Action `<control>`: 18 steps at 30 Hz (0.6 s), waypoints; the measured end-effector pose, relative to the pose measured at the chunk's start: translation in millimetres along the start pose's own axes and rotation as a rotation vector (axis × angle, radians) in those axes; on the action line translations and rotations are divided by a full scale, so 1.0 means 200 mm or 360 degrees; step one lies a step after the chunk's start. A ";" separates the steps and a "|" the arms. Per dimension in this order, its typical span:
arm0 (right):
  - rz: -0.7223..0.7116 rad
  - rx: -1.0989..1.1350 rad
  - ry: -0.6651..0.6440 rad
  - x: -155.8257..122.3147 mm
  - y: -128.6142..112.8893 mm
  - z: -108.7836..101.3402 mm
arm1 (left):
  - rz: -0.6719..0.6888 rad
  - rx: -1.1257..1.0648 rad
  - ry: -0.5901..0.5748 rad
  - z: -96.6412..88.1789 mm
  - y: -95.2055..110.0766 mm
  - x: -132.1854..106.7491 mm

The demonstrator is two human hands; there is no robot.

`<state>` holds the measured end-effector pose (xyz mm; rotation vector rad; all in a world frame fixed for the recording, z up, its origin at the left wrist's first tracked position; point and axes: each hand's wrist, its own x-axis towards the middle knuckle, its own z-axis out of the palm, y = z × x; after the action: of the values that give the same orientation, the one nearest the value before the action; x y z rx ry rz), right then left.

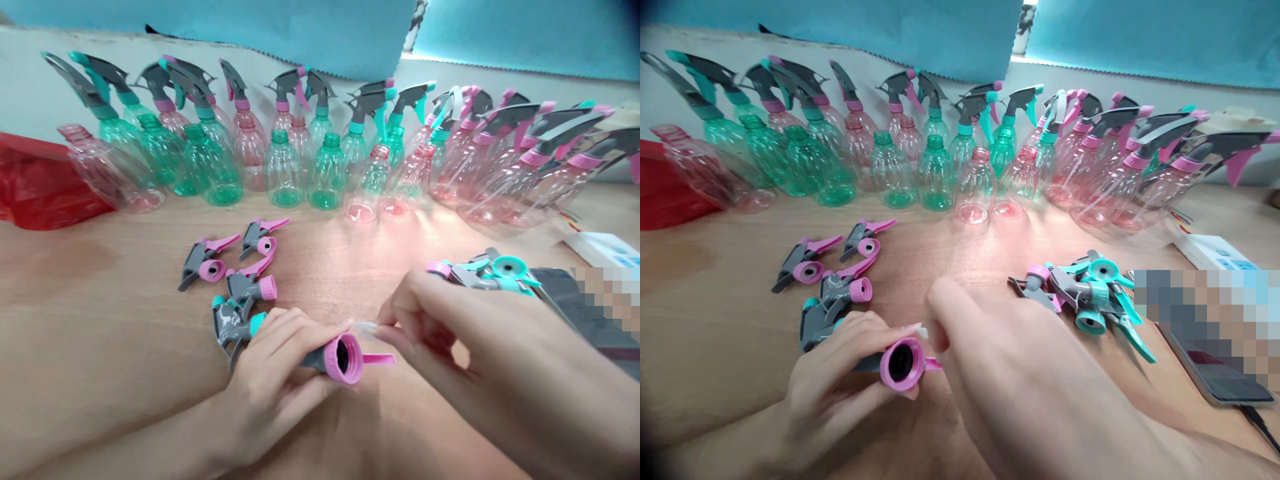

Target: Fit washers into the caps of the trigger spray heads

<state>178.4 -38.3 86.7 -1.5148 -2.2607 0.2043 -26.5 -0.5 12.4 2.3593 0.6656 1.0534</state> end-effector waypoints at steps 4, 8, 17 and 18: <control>0.0144 0.0469 -0.0143 0.05 0.01 -0.04 | -0.0031 -0.0024 -0.0010 0.00 -0.01 0.00; 0.0370 0.0875 -0.0456 0.12 0.05 -0.01 | -0.0036 -0.0106 0.0015 0.01 -0.01 0.00; 0.0353 0.0990 -0.0554 0.13 0.09 -0.01 | -0.0056 -0.0176 -0.0024 0.00 0.00 0.01; 0.0345 0.0991 -0.0584 0.13 0.08 -0.01 | -0.0046 -0.0179 -0.0022 0.00 0.00 0.01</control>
<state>184.4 -7.5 89.9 -1.4387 -1.9840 1.2108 -25.7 1.0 12.5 2.2521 0.6174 1.0336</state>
